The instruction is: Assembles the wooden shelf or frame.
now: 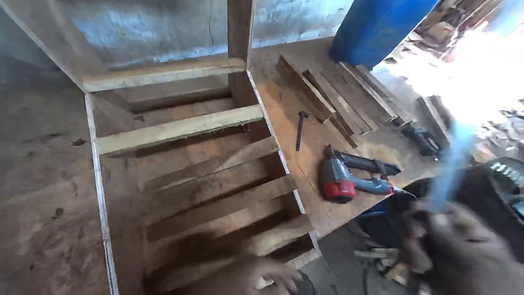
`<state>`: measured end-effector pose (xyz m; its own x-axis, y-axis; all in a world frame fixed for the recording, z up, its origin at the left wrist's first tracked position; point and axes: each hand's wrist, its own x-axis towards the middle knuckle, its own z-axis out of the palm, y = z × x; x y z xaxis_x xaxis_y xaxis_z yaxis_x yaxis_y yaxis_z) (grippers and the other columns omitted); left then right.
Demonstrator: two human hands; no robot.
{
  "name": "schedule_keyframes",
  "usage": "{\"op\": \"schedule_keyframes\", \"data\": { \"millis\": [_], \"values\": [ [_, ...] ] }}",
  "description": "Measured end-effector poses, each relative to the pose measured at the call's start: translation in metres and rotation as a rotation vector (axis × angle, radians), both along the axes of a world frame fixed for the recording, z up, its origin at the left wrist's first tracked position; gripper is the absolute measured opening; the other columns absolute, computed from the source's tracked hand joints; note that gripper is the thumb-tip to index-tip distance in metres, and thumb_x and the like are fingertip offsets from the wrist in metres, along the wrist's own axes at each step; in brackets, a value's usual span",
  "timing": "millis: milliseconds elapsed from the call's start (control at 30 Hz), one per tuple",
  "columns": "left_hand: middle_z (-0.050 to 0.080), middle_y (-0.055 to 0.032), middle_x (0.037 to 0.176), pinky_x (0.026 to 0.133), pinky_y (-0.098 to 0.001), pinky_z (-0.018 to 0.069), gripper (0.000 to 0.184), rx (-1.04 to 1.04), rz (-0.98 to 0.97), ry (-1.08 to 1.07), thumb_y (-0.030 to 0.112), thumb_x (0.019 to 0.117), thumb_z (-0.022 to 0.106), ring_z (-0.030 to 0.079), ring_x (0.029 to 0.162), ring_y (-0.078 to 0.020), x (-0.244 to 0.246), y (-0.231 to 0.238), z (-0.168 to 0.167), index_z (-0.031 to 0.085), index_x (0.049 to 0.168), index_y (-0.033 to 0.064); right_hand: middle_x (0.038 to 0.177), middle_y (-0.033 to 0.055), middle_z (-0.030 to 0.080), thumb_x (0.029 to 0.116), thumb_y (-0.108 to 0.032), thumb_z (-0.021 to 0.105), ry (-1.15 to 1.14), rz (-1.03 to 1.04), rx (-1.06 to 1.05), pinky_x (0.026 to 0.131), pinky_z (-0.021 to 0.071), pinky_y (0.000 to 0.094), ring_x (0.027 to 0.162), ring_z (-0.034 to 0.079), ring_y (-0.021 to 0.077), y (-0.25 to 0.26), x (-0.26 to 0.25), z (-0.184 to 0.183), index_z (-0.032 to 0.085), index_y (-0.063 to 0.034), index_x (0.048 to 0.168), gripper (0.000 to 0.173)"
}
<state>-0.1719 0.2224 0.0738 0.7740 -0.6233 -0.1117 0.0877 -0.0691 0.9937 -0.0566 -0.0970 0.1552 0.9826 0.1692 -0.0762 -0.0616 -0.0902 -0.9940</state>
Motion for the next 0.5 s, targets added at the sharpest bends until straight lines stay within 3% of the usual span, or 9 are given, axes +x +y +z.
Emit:
{"op": "schedule_keyframes", "data": {
  "millis": [100,167,267,367,433,500],
  "values": [
    [0.069,0.0000,0.130,0.104,-0.0348,0.0548,0.038,0.391,0.459,-0.108,0.033,0.1037,0.059,0.066,0.118,-0.0104,0.025,0.079,-0.019,0.065,0.137,0.0152,0.070,0.0048,0.064,0.1070,-0.022,0.048,0.066,0.049,-0.140,0.044,0.0553,0.0323,0.048,0.059,0.0149,0.049,-0.006,-0.067,0.068,-0.0066,0.117,0.027],
    [0.066,0.0026,0.133,0.103,-0.0401,0.0543,0.040,0.678,0.630,-0.197,0.041,0.1016,0.062,0.065,0.118,-0.0119,0.039,0.121,-0.043,0.064,0.137,0.0228,0.071,0.0071,0.064,0.1081,-0.022,0.048,0.124,0.068,-0.203,0.046,0.0557,0.0343,0.049,0.059,0.0171,0.071,-0.010,-0.103,0.069,-0.0020,0.114,0.030],
    [0.061,-0.0044,0.141,0.105,-0.0536,0.0505,0.052,0.898,0.669,-0.293,0.037,0.0979,0.069,0.061,0.126,-0.0240,0.065,0.171,-0.072,0.057,0.146,0.0220,0.064,0.0070,0.063,0.1074,-0.028,0.049,0.161,0.077,-0.292,0.044,0.0545,0.0348,0.046,0.058,0.0175,0.086,-0.012,-0.130,0.070,-0.0032,0.100,0.034],
    [0.051,-0.0073,0.153,0.115,-0.0553,0.0405,0.067,0.998,0.593,-0.368,0.039,0.0959,0.071,0.050,0.139,-0.0288,0.086,0.203,-0.093,0.046,0.154,0.0164,0.060,0.0065,0.060,0.1068,-0.029,0.049,0.157,0.107,-0.339,0.044,0.0535,0.0353,0.046,0.058,0.0176,0.090,-0.006,-0.139,0.069,-0.0052,0.091,0.035],
    [0.047,-0.0078,0.157,0.115,-0.0576,0.0392,0.074,1.049,0.550,-0.410,0.040,0.0934,0.074,0.047,0.141,-0.0316,0.096,0.214,-0.102,0.044,0.155,0.0135,0.060,0.0067,0.061,0.1068,-0.029,0.049,0.170,0.114,-0.367,0.045,0.0537,0.0357,0.046,0.058,0.0181,0.091,0.000,-0.144,0.068,-0.0054,0.089,0.035],
    [0.043,-0.0059,0.159,0.115,-0.0573,0.0391,0.080,1.109,0.523,-0.381,0.044,0.0907,0.077,0.046,0.142,-0.0313,0.107,0.222,-0.109,0.040,0.157,0.0176,0.061,0.0074,0.061,0.1070,-0.028,0.048,0.190,0.114,-0.382,0.045,0.0538,0.0358,0.047,0.059,0.0186,0.092,0.008,-0.149,0.068,-0.0048,0.089,0.035]
  ]
}}
